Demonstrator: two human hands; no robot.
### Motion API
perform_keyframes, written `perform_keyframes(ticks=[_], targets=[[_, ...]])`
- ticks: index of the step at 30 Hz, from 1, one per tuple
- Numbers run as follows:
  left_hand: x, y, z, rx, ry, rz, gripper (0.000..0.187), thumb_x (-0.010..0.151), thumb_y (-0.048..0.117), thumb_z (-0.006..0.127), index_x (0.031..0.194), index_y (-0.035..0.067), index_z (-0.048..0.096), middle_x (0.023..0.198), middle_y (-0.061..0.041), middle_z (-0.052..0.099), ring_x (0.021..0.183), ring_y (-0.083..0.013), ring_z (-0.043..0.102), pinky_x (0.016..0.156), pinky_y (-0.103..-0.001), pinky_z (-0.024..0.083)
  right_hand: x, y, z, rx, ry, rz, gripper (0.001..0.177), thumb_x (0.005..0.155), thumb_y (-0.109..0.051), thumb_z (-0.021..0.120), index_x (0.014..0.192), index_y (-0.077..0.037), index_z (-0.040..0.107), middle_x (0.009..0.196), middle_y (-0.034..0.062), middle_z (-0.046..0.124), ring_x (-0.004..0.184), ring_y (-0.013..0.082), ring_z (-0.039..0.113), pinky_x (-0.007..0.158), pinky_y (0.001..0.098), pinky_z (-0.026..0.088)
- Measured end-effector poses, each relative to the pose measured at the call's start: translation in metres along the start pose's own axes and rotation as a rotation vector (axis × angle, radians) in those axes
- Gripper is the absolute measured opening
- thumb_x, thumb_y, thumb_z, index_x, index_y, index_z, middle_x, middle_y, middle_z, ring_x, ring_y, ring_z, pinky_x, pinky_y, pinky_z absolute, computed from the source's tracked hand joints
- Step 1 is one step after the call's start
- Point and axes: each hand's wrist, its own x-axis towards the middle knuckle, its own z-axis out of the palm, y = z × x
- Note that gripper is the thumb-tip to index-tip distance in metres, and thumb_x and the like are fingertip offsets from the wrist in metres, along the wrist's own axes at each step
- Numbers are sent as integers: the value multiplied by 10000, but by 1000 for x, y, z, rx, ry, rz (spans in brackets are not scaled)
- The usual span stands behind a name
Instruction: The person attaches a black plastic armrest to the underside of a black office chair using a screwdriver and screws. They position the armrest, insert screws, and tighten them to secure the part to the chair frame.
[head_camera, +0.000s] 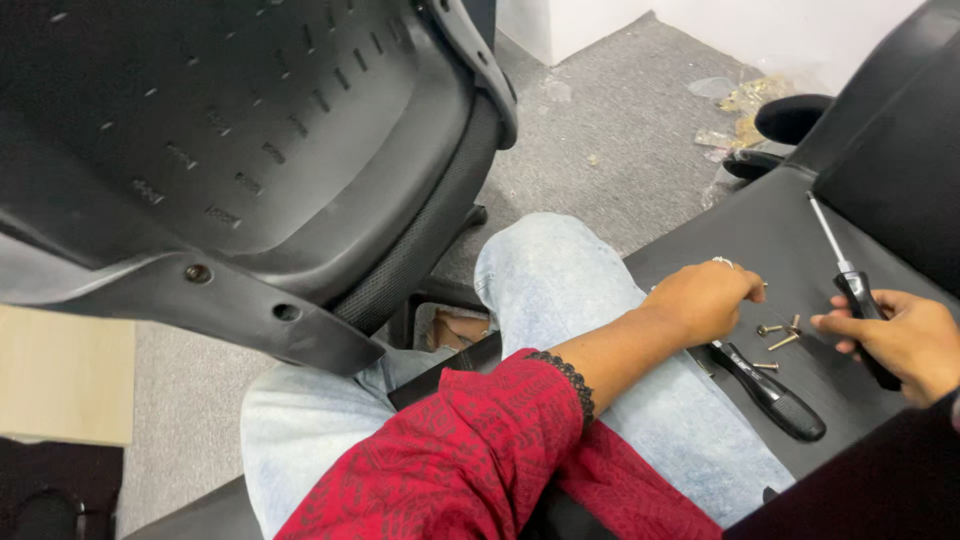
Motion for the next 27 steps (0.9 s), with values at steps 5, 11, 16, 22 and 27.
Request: perform_keyframes(ticks=[5, 11, 16, 22, 27], targets=[[24, 5, 41, 65, -201, -51, 268, 927, 133, 614, 1149, 192, 751, 1212, -83, 732, 1144, -280, 696, 950, -407, 565, -16, -2, 8, 57, -1, -41, 332, 799, -17, 826, 1101, 46, 700, 892, 92, 715, 678, 140, 615, 593, 261, 481], [34, 3, 71, 119, -223, 14, 318, 906, 119, 564, 1175, 205, 711, 1237, -115, 634, 1150, -319, 639, 925, -435, 542, -20, 2, 18, 152, -29, 26, 367, 765, 46, 799, 1118, 35, 699, 918, 95, 722, 662, 138, 616, 589, 265, 500], [34, 0, 80, 242, -213, 39, 237, 906, 131, 587, 1077, 164, 748, 1237, -122, 655, 1164, -308, 661, 909, -410, 577, -20, 6, 20, 157, -32, 41, 365, 777, 34, 797, 1128, 25, 698, 897, 91, 726, 644, 130, 614, 576, 261, 491], [35, -4, 83, 297, -224, 11, 198, 901, 111, 606, 1031, 127, 754, 1194, -132, 700, 1082, -319, 713, 859, -416, 606, -28, -5, 21, 175, -18, 39, 376, 796, -22, 813, 1147, 23, 685, 828, 100, 694, 615, 122, 593, 536, 251, 456], [30, -2, 67, 52, -168, -125, 154, 885, 172, 681, 1012, 132, 759, 1099, -147, 720, 1014, -335, 712, 843, -443, 578, -42, -33, 23, 202, -65, 36, 385, 794, -58, 832, 1141, 20, 686, 801, 92, 681, 611, 119, 586, 540, 249, 452]])
